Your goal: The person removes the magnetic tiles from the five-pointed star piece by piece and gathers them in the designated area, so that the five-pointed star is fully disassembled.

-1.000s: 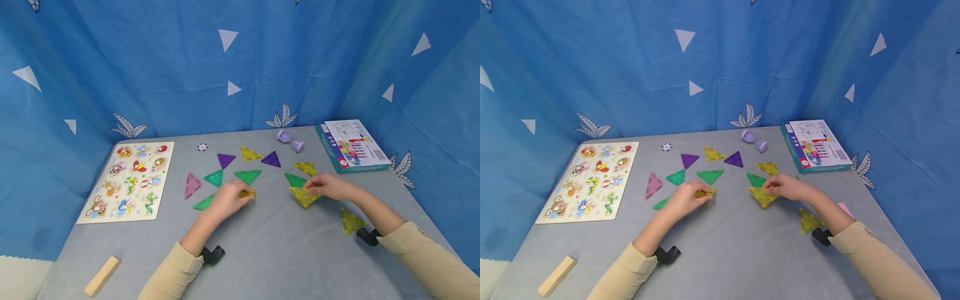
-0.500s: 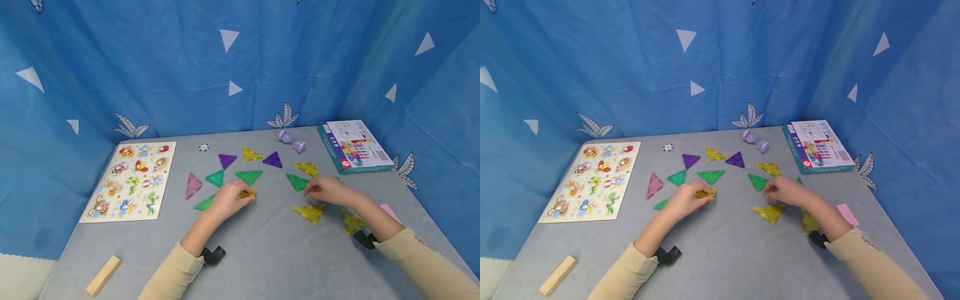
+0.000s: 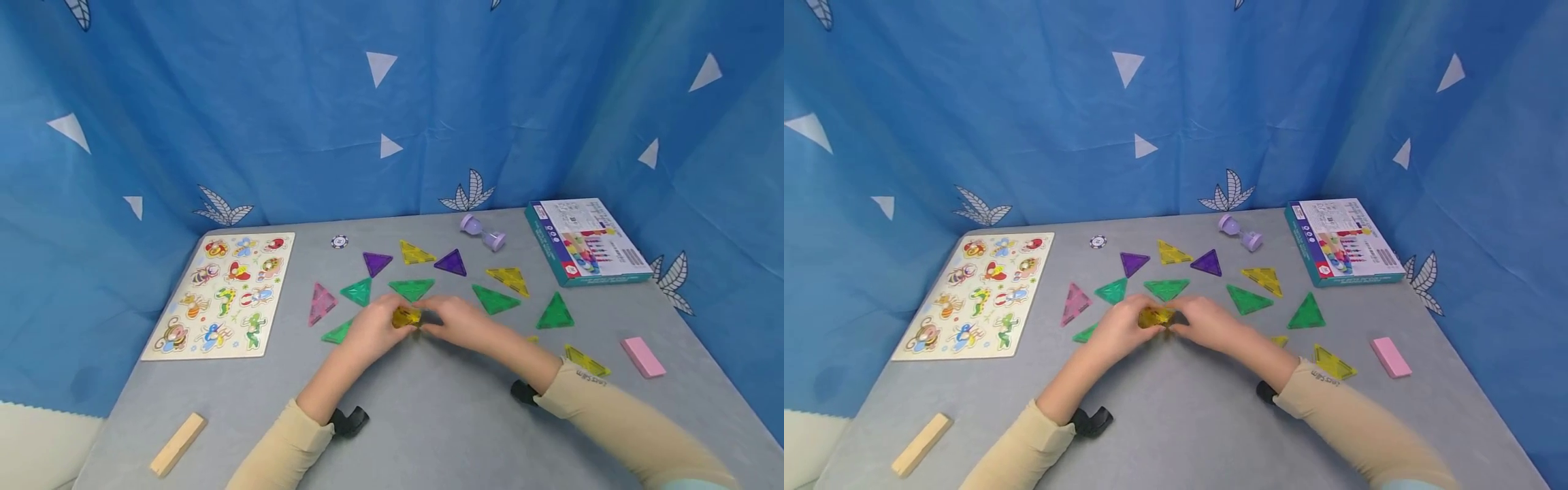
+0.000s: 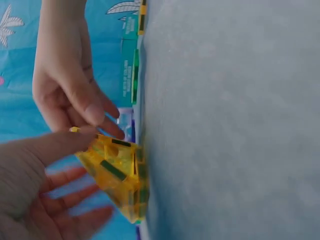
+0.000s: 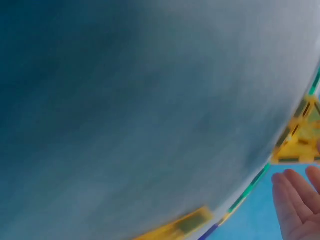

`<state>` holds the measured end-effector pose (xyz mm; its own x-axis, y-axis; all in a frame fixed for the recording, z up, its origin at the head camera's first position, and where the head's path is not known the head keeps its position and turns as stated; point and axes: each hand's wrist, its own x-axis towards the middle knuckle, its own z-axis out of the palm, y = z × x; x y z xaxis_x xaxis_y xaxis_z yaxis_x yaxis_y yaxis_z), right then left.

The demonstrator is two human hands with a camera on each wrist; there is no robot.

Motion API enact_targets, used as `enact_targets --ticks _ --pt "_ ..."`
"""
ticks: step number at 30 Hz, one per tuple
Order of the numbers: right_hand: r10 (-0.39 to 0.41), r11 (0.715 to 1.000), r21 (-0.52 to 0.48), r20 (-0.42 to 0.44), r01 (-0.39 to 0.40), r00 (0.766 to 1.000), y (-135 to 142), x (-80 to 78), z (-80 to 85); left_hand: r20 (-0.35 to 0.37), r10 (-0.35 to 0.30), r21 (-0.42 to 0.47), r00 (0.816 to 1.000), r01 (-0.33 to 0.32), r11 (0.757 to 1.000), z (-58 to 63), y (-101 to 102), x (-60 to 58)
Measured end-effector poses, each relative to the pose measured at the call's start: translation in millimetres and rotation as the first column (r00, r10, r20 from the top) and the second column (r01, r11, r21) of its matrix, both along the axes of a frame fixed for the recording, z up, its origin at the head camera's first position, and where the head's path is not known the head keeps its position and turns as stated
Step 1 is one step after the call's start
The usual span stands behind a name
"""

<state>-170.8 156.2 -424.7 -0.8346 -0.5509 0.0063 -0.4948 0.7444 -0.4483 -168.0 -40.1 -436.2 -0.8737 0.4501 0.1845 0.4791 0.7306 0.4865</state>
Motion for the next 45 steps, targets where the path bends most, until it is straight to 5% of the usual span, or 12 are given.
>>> enact_targets --ticks 4,14,17,22,26,31,33,35,37,43,45 --pt "0.012 1.0 0.005 -0.069 -0.012 0.998 -10 3.5 1.1 -0.028 0.051 -0.069 0.998 -0.052 0.996 0.4 -3 6.6" --pt "-0.011 0.999 0.034 -0.207 0.019 0.978 -22 11.1 3.4 -0.052 0.048 -0.085 0.997 -0.052 0.995 -4.1 -5 8.9" --pt "-0.059 0.997 -0.048 -0.164 0.052 0.985 -18 8.4 3.6 -0.068 0.041 -0.083 0.997 -0.047 0.995 -4.8 -5 9.3" --pt "-0.203 0.964 -0.17 0.021 0.203 0.979 9 -1.9 12.3 -0.05 0.048 -0.068 0.998 -0.051 0.996 -4.3 -7 10.6" --pt "-0.3 0.908 -0.223 0.249 0.356 0.921 39 -12.2 12.3 -0.017 0.053 -0.054 0.998 -0.054 0.997 -4.4 -9 11.4" --pt "-0.282 0.817 -0.27 0.584 0.51 0.761 60 -20.1 3.6 -0.008 0.057 -0.035 0.998 -0.057 0.998 -5.1 -13 12.1" --pt "-0.263 0.805 -0.263 0.646 0.532 0.717 63 -21.3 0.3 -0.012 0.06 -0.033 0.998 -0.06 0.998 -5.6 -14 12.3" --pt "-0.264 0.807 -0.246 0.663 0.537 0.701 65 -22.5 -2.2 -0.014 0.061 -0.029 0.998 -0.061 0.998 -5.8 -14 12.8" --pt "-0.285 0.823 -0.219 0.638 0.524 0.715 65 -23.7 -2.4 -0.011 0.062 -0.026 0.998 -0.062 0.998 -6.1 -15 13.2" --pt "-0.354 0.916 -0.048 0.37 0.398 0.859 61 -24.4 8.6 0.014 0.072 -0.015 0.997 -0.071 0.997 -6.0 -16 13.2" --pt "-0.336 0.932 -0.03 0.31 0.362 0.889 54 -22.2 12.5 0.034 0.082 -0.006 0.996 -0.082 0.997 -5.2 -17 12.9"
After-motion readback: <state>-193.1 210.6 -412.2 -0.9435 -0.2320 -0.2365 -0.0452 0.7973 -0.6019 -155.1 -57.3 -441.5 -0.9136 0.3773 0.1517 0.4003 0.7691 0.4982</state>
